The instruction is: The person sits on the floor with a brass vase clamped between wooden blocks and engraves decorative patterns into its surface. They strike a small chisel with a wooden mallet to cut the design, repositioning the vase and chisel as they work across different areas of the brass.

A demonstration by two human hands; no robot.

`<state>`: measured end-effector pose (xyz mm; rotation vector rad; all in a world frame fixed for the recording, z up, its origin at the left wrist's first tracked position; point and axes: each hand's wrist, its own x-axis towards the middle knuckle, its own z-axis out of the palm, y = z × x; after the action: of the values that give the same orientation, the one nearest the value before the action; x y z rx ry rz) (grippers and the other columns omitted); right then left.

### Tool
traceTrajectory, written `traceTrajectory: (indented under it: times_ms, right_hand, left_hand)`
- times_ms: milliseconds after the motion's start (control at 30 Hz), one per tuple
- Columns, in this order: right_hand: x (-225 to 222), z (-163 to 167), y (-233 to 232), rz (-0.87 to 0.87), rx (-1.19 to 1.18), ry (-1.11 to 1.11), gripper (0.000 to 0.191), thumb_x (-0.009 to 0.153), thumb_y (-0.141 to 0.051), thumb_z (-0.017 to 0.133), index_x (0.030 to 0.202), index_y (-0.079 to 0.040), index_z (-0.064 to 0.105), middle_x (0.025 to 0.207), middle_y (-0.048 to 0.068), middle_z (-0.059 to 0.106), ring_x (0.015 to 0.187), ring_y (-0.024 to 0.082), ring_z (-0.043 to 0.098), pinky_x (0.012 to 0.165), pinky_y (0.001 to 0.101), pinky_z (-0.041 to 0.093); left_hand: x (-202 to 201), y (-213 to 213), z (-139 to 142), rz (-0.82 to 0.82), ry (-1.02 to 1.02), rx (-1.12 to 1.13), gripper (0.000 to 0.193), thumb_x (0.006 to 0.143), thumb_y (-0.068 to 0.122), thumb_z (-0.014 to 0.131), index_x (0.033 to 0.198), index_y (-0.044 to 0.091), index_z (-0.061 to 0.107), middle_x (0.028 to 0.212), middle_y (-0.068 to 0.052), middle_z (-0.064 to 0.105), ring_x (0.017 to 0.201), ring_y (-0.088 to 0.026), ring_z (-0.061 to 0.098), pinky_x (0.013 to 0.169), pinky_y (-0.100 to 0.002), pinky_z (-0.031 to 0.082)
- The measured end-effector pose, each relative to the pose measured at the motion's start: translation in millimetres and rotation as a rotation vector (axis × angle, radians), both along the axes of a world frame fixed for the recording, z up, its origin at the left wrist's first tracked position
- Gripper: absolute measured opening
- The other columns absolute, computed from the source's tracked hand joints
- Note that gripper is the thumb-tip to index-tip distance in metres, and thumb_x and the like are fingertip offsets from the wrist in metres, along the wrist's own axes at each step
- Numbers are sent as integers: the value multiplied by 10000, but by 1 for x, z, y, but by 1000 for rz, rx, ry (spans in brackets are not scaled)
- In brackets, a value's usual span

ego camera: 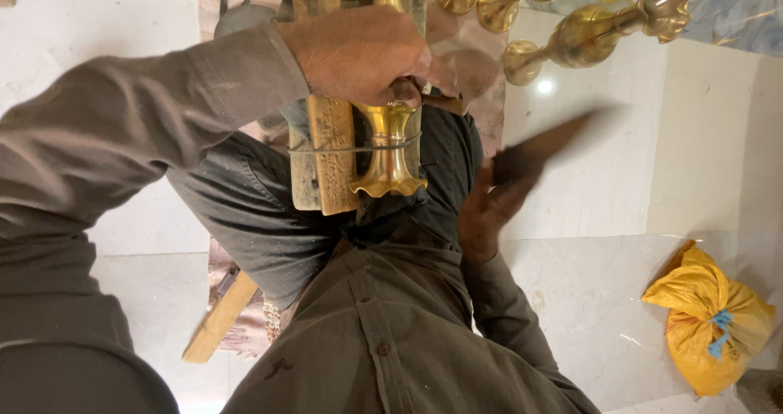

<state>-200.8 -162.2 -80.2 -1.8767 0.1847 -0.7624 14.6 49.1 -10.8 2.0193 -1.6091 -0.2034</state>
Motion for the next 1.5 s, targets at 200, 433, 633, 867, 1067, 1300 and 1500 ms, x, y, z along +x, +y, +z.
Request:
traceTrajectory:
  times_ms: [200, 433, 633, 867, 1067, 1300, 1500]
  right_hand:
    - [-2, 2, 2, 58, 22, -128, 589, 1142, -33, 564, 1611, -48, 207, 1362, 168, 512, 1182, 231, 538, 1051, 342, 492]
    - [-3, -1, -5, -15, -453, 23, 504, 1123, -10, 578, 1563, 42, 338, 1318, 191, 469, 1166, 266, 522, 928, 364, 487]
    - [-3, -8, -1, -12, -494, 19, 495, 1117, -3, 567, 1557, 18, 341, 1338, 191, 498, 1205, 282, 557, 973, 335, 525]
    - [-1, -5, 7, -3, -292, -42, 514, 1129, -5, 578, 1573, -24, 319, 1322, 192, 503, 1144, 282, 551, 989, 359, 502]
    - [-2, -5, 6, -4, -593, 42, 553, 1116, -24, 563, 1581, 38, 270, 1386, 231, 438, 1236, 335, 502, 1011, 399, 471]
    - [3, -8, 10, 12, -639, 31, 519, 1112, -14, 565, 1558, 44, 307, 1384, 236, 461, 1221, 343, 528, 957, 349, 518]
    - [0, -6, 6, 16, -840, 13, 420, 1079, -12, 575, 1448, 85, 399, 1337, 205, 458, 1190, 348, 508, 999, 419, 470]
  left_hand:
    - [-4, 1, 8, 6, -56, 178, 250, 967, 298, 770, 1016, 54, 795, 784, -111, 760, 647, -188, 732, 643, -354, 609]
    - [-5, 5, 18, -55, 69, 27, 359, 884, 141, 770, 1242, 151, 754, 861, -97, 779, 652, -198, 737, 646, -364, 605]
    - [-4, 6, 11, -112, 43, -73, 378, 846, 114, 776, 1223, 109, 754, 961, -104, 787, 729, -203, 762, 707, -357, 623]
    - [-4, 5, 11, -61, -36, 100, 183, 897, 197, 790, 1003, 48, 781, 821, -117, 762, 706, -218, 749, 692, -378, 621]
    - [-4, 5, 14, -68, -38, 136, 187, 892, 186, 793, 1026, 56, 777, 793, -121, 753, 695, -223, 748, 697, -383, 622]
    - [-6, 4, 12, -139, 53, -16, 381, 816, 70, 776, 1195, 110, 760, 1050, -82, 790, 805, -215, 771, 755, -387, 619]
    - [-8, 10, 22, -100, 54, 257, 175, 979, 162, 724, 1140, 115, 771, 1003, -74, 790, 869, -161, 783, 815, -328, 647]
